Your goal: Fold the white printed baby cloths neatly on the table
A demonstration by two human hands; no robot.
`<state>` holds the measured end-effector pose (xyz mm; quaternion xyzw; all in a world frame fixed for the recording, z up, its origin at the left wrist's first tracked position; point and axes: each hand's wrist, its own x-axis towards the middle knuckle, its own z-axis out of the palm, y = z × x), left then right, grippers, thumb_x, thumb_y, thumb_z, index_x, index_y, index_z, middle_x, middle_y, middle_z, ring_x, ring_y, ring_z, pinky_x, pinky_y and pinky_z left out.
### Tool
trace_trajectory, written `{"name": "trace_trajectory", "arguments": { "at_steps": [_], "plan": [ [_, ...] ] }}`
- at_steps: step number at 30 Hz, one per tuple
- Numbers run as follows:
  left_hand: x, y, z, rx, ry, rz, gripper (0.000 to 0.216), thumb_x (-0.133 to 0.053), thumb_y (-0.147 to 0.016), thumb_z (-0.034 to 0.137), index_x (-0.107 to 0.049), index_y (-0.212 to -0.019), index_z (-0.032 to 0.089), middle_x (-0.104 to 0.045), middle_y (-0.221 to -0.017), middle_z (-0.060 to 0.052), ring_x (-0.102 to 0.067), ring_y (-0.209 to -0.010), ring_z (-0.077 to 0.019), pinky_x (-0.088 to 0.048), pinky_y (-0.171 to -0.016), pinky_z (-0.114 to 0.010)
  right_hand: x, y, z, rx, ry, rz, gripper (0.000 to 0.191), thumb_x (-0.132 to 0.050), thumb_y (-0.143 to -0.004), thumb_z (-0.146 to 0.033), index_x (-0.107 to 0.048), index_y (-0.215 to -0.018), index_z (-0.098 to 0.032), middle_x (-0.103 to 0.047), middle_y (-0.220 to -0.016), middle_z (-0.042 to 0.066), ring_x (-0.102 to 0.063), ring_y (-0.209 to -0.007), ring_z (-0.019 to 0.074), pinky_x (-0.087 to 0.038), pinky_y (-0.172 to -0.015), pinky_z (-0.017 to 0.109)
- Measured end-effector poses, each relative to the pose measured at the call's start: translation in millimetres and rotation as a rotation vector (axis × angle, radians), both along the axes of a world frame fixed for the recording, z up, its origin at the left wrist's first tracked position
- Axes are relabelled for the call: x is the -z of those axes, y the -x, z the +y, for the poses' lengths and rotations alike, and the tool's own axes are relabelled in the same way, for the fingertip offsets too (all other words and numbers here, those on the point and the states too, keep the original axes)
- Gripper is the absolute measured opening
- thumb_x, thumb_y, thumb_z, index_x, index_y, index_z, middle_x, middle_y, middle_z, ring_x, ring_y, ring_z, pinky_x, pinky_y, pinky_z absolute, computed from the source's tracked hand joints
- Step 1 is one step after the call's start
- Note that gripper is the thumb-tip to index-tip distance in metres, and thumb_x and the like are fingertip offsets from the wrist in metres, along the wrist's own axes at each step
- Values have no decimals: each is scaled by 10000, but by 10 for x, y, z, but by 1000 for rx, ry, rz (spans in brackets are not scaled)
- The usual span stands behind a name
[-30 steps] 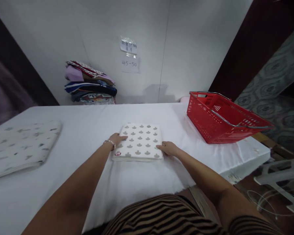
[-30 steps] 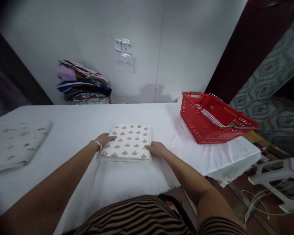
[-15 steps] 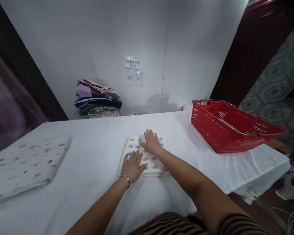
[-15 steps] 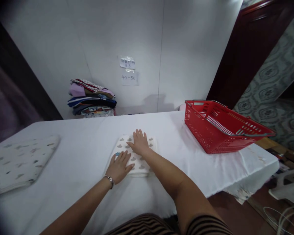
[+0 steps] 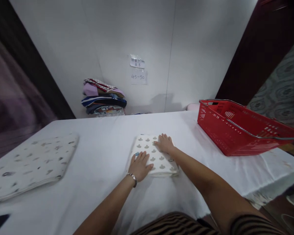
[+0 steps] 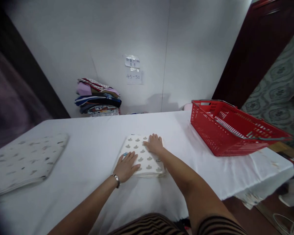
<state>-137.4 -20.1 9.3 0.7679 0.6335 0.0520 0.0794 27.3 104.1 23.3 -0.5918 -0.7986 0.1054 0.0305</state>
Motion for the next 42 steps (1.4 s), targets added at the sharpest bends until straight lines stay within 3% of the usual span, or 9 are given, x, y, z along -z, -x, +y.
{"name": "trace_trajectory", "arguments": {
  "at_steps": [3, 6, 12, 18, 23, 26, 31, 35, 42],
  "plan": [
    [-212, 68, 247, -45, 34, -50, 464, -247, -894, 413, -486, -1256, 250, -362, -1424, -45, -291, -1321, -209, -259, -1056, -460, -104, 84, -205, -79, -63, 40, 735, -177, -875, -613, -195, -1432, -133, -102, -1503, 104, -19, -1377, 243, -31, -1076, 442],
    [-315, 117, 612, -121, -63, -40, 493, -249, -890, 390, -387, -1334, 226, -231, -1483, -44, -159, -1368, -210, -181, -1081, -491, -39, 107, -465, -162, -74, 58, 763, -182, -863, -630, -185, -1436, -125, -109, -1501, 98, -22, -1377, 246, -9, -1081, 457],
    [2, 215, 1096, -253, 64, -62, 609, -241, -868, 474, -234, -1414, 205, -82, -1513, -27, -57, -1383, -239, -112, -1089, -520, 277, -34, -664, -199, -83, 34, 708, -214, -888, -570, -222, -1428, -113, -151, -1490, 98, -81, -1374, 255, -19, -1091, 447],
    [125, 261, 1107, -248, 51, -79, 617, -223, -864, 492, -215, -1420, 226, -75, -1515, -12, -44, -1384, -237, -129, -1081, -534, 303, -59, -655, -209, -83, 66, 706, -210, -891, -570, -232, -1426, -109, -143, -1490, 104, -72, -1374, 259, -16, -1091, 453],
    [71, 242, 1104, -242, 52, -22, 636, -186, -863, 501, -204, -1425, 204, -70, -1515, -20, -53, -1382, -248, -144, -1079, -532, 88, 24, -556, -186, 58, 90, 743, -274, -858, -616, -238, -1424, -137, -150, -1491, 112, -77, -1373, 264, -42, -1082, 458],
    [57, 240, 1112, -234, 45, 13, 646, -169, -862, 504, -203, -1426, 192, -75, -1515, -31, -59, -1382, -253, -149, -1077, -534, -31, 1, -344, -150, -38, 103, 746, -271, -860, -615, -223, -1426, -132, -126, -1497, 105, -35, -1377, 243, -13, -1082, 450],
    [65, 239, 1100, -214, 26, 43, 636, -157, -865, 497, -207, -1426, 201, -88, -1515, -22, -61, -1381, -252, -150, -1077, -534, 141, -236, -55, 21, -95, 61, 740, -242, -877, -587, -239, -1415, -80, -149, -1488, 134, -57, -1371, 261, -18, -1075, 471],
    [84, 242, 1107, -207, 8, 50, 631, -158, -867, 490, -218, -1423, 198, -94, -1514, -23, -59, -1381, -256, -150, -1073, -542, 321, -303, -27, 21, -95, 75, 750, -205, -874, -604, -221, -1422, -92, -149, -1491, 118, -58, -1372, 248, -31, -1075, 478],
    [-47, 218, 1042, -204, 46, 38, 625, -227, -860, 496, -249, -1412, 203, -93, -1513, -52, -81, -1378, -269, -158, -1071, -528, 114, -400, 71, 94, 31, 295, 639, -308, -878, -542, -308, -1395, -166, -218, -1479, 80, -114, -1371, 214, -127, -1087, 420]
  ]
}}
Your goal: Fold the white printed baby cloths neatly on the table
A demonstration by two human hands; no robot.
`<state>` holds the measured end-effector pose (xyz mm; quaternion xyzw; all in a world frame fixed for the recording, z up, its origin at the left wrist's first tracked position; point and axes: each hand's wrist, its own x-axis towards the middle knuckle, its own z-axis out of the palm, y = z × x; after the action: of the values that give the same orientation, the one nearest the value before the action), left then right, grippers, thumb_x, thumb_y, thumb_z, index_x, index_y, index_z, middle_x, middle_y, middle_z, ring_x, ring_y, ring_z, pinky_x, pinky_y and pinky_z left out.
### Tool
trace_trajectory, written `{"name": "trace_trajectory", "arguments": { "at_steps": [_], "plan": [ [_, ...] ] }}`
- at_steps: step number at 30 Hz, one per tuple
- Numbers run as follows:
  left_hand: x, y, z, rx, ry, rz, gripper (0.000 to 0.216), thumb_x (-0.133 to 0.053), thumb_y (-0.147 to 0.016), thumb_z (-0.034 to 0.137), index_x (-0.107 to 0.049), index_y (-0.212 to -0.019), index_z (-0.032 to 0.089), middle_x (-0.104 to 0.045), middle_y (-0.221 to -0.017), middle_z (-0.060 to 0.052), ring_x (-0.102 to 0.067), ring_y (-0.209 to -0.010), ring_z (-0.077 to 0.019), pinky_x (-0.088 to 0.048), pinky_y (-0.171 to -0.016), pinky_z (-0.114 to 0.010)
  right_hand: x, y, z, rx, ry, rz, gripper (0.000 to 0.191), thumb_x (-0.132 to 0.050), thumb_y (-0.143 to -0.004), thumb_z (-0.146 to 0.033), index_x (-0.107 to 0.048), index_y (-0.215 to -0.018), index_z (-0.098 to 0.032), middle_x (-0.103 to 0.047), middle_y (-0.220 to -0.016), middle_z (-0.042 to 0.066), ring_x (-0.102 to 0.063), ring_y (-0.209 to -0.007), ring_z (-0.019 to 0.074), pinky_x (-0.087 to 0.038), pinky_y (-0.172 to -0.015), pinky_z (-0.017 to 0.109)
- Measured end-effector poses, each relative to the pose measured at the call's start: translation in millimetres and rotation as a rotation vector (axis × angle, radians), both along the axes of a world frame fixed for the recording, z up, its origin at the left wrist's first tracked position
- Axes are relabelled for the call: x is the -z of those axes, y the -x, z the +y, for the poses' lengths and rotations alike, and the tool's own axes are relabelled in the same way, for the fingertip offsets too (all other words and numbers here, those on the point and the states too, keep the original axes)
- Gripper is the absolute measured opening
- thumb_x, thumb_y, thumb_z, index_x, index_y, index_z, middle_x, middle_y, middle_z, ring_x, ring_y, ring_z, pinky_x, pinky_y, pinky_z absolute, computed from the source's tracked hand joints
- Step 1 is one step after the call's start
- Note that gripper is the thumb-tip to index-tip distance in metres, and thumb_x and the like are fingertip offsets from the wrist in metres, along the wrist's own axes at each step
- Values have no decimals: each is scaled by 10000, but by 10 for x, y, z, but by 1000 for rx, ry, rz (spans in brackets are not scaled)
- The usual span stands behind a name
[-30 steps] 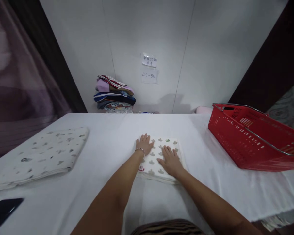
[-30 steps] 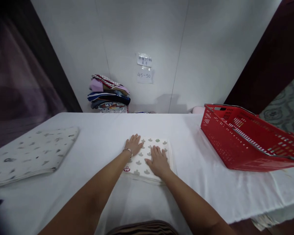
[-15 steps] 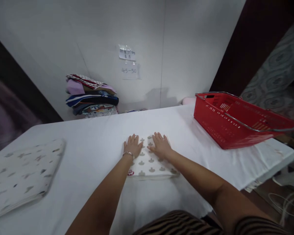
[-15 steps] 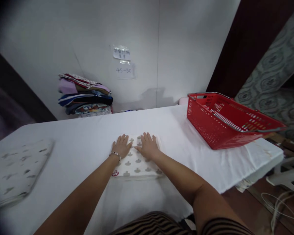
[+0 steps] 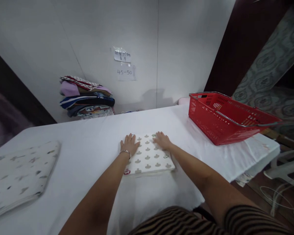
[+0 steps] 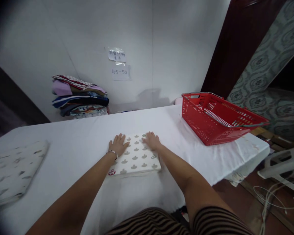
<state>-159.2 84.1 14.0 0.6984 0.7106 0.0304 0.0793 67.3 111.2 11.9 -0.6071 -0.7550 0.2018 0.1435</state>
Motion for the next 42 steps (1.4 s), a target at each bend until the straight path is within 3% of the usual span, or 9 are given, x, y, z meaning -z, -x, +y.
{"name": "trace_trajectory", "arguments": {
  "at_steps": [3, 6, 9, 13, 19, 22, 27, 35, 42],
  "plan": [
    [-83, -181, -174, 57, -111, -26, 555, -319, -857, 465, -379, -1341, 199, -272, -1466, -82, -229, -1338, -259, -231, -1058, -447, -65, -253, 1, 197, -10, 334, 499, -349, -886, -423, -436, -1311, -175, -369, -1411, 75, -293, -1311, 196, -290, -1032, 350],
    [-142, -516, -354, 147, -140, -127, 412, -407, -845, 416, -542, -1161, 189, -576, -1194, -87, -488, -1123, -220, -356, -949, -331, -11, -485, -153, 342, 34, 604, 339, -454, -823, -303, -592, -1084, -137, -624, -1100, 106, -588, -988, 198, -478, -786, 304],
    [-179, -910, -440, 169, -68, -258, 325, -456, -825, 436, -606, -981, 194, -650, -985, -60, -572, -928, -189, -413, -796, -281, 83, -579, -394, 366, 104, 658, 205, -495, -770, -243, -622, -884, -129, -660, -761, 54, -612, -615, 138, -465, -518, 225],
    [-204, -1326, -403, 126, 33, -338, 297, -498, -790, 472, -612, -864, 208, -667, -934, -45, -594, -869, -183, -415, -709, -267, 158, -576, -623, 372, 166, 749, 79, -523, -727, -205, -584, -718, -156, -560, -522, -28, -523, -439, 91, -381, -399, 175],
    [-180, -1586, -269, -9, 91, -267, 373, -497, -752, 514, -618, -878, 184, -670, -954, -111, -609, -910, -247, -437, -701, -319, 240, -579, -641, 365, 249, 823, 78, -558, -727, -237, -539, -687, -172, -519, -462, -46, -472, -386, 84, -336, -355, 174],
    [-167, -1625, -220, -46, 99, -250, 315, -516, -739, 426, -632, -874, 167, -669, -968, -137, -607, -935, -270, -439, -712, -337, 288, -566, -594, 356, 264, 836, 81, -540, -730, -206, -516, -659, -178, -497, -442, -55, -451, -369, 82, -333, -352, 179],
    [-194, -1611, -168, -36, 90, -289, 202, -501, -712, 264, -657, -803, 175, -689, -902, -107, -625, -867, -229, -431, -685, -298, 307, -560, -571, 331, 266, 861, 88, -535, -732, -206, -513, -651, -179, -501, -439, -55, -457, -371, 83, -312, -352, 174],
    [-220, -1624, -163, -29, 44, -344, 195, -481, -706, 224, -660, -763, 173, -695, -867, -91, -619, -856, -199, -418, -706, -270, 416, -554, -531, 296, 170, 856, 72, -549, -685, -186, -525, -619, -169, -496, -449, -62, -432, -391, 66, -313, -397, 171],
    [-147, -1603, -153, -93, 40, -445, 165, -465, -719, 228, -616, -705, 162, -684, -695, -78, -641, -731, -180, -441, -638, -251, 466, -554, -538, 309, 169, 851, 63, -526, -690, -195, -540, -639, -162, -498, -452, -53, -465, -422, 86, -335, -436, 186]
  ]
}}
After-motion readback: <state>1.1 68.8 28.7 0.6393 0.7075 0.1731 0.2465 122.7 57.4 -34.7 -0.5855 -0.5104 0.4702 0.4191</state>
